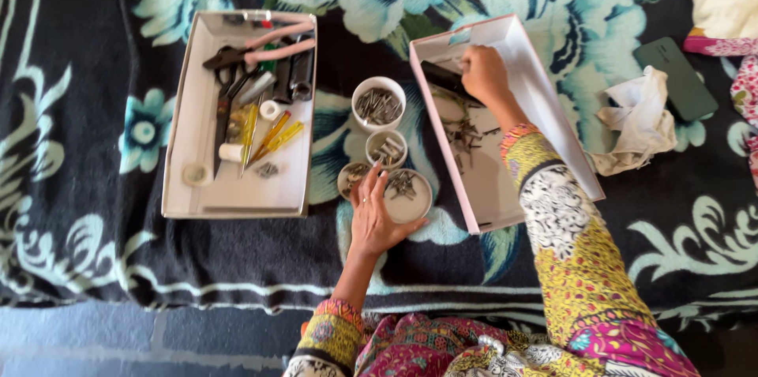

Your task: The person sorts small metal fasteners by hand, picking them up from a white tray and placing them into small white bowls. The person also handles a small metal piece between their fingers, appearing to inspect or adjust it before placing it into a bowl.

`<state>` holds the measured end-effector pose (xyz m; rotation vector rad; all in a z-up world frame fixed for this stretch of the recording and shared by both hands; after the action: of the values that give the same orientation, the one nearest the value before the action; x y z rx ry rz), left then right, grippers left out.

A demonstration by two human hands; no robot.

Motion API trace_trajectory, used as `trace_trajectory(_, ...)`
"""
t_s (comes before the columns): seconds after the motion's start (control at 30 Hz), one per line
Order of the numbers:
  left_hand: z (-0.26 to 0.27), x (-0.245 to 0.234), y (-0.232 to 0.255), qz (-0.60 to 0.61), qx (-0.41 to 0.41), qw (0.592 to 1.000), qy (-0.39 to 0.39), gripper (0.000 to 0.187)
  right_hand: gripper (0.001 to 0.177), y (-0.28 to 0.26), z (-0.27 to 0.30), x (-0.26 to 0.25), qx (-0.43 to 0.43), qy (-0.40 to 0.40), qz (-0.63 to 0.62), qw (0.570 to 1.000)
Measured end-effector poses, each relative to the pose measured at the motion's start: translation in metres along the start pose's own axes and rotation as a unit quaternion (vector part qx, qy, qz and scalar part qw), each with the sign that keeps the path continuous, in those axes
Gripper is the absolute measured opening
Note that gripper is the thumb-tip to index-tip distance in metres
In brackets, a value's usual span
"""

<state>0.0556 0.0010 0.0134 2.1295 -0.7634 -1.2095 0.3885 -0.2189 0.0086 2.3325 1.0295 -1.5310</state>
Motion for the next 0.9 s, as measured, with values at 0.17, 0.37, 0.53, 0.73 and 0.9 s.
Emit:
trace_trajectory(0.17, 0.001, -0.002, 0.001, -0.011, -0.007, 1.000, -0.009, 0.122, 0.015, -0.067, 0.009, -0.057, 0.017, 0.009, -0.193, 0.981)
trace_trajectory(0.37, 0.002, 0.001, -0.003, -0.023, -0.029, 0.998, -0.042, 0.125, 0.014, -0.172, 0.029, -0.082, -0.018, -0.088, -0.324, 0.942)
trace_trajectory(0.53, 0.002, 0.001, -0.002, -0.020, -0.014, 0.999, -0.032, 0.127, 0.011, -0.204, 0.047, -0.060, -0.065, -0.130, -0.275, 0.950)
trace_trajectory(0.73, 0.004, 0.005, -0.004, -0.022, -0.027, 0.999, -0.039, 0.127, 0.007, -0.205, 0.060, -0.046, -0.079, -0.089, -0.220, 0.968)
trace_trajectory(0.9, 0.004, 0.005, -0.003, -0.026, -0.036, 0.998, -0.045, 0.127, 0.011, -0.198, 0.062, -0.047, -0.064, -0.077, -0.261, 0.960)
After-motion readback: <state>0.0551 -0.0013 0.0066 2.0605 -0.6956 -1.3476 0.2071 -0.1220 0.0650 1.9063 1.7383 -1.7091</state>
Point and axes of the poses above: each hand's wrist, its own z-axis away from the middle knuckle, its own x-axis out of the palm, y = z × x, the point moved 5 cm from there along -z, towards the middle knuckle, and after that the axes turned 11 degrees about -x, right-handed, at the moved point
